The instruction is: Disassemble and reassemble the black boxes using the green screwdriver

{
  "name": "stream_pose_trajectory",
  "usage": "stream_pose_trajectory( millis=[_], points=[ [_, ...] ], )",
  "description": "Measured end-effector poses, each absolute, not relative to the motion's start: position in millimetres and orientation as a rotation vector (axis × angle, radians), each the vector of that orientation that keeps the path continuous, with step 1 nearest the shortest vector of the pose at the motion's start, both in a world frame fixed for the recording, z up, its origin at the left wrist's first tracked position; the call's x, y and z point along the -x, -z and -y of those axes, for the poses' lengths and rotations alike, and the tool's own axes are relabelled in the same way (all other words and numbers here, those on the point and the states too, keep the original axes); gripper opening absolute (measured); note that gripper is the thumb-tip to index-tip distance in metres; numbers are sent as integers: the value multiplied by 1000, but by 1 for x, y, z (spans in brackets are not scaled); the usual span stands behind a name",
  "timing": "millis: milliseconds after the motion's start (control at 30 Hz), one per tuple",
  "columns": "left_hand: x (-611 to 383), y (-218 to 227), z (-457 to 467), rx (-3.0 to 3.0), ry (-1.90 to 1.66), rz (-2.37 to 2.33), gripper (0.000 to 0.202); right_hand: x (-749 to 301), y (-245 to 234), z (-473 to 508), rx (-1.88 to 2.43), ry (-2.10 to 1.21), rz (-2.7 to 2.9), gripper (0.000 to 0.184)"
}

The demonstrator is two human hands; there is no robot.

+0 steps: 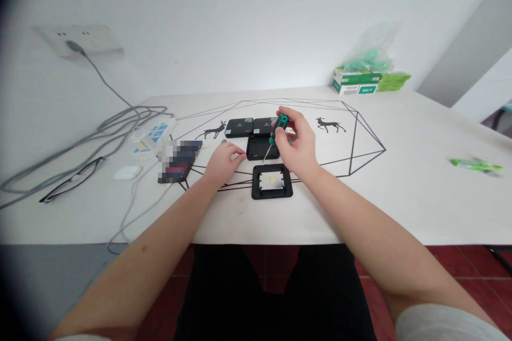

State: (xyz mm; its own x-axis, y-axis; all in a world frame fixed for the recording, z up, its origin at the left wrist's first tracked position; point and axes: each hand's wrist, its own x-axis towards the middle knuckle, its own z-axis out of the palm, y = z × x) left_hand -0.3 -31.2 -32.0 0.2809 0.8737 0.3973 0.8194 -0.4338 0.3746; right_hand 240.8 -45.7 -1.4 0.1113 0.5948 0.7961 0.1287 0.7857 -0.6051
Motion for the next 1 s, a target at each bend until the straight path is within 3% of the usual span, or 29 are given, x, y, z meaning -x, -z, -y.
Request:
stream_pose_trajectory(
  millis=[200, 333, 433, 533, 600, 667, 833, 1000],
  points=[
    [8, 40, 24, -2403, -692, -1916, 23, -240, 6, 45, 674, -377, 1502, 38],
    [12, 40, 23, -2354, -832, -2004, 41, -240, 6, 47, 681, -366, 1526, 39],
    [14, 36, 29, -2334, -1091, -1913, 50, -241, 4, 48, 695, -368, 1524, 39],
    [13, 30, 45, -2420, -1157, -1548, 41, -241, 3, 48, 720, -365, 1510, 40],
    [10, 27, 60, -2513, -983, -1187, 42, -241, 3, 48, 745, -370, 1496, 42],
    [7, 25, 72, -2532, -771, -988, 60, -240, 3, 49, 760, -397, 1486, 42],
    [-3, 25, 80, -2573, -413, -966, 94, -233, 1, 59, 725, -468, 1538, 39],
    [-9, 26, 81, -2681, -288, -929, 77, -226, -4, 73, 661, -405, 1671, 38]
  ],
)
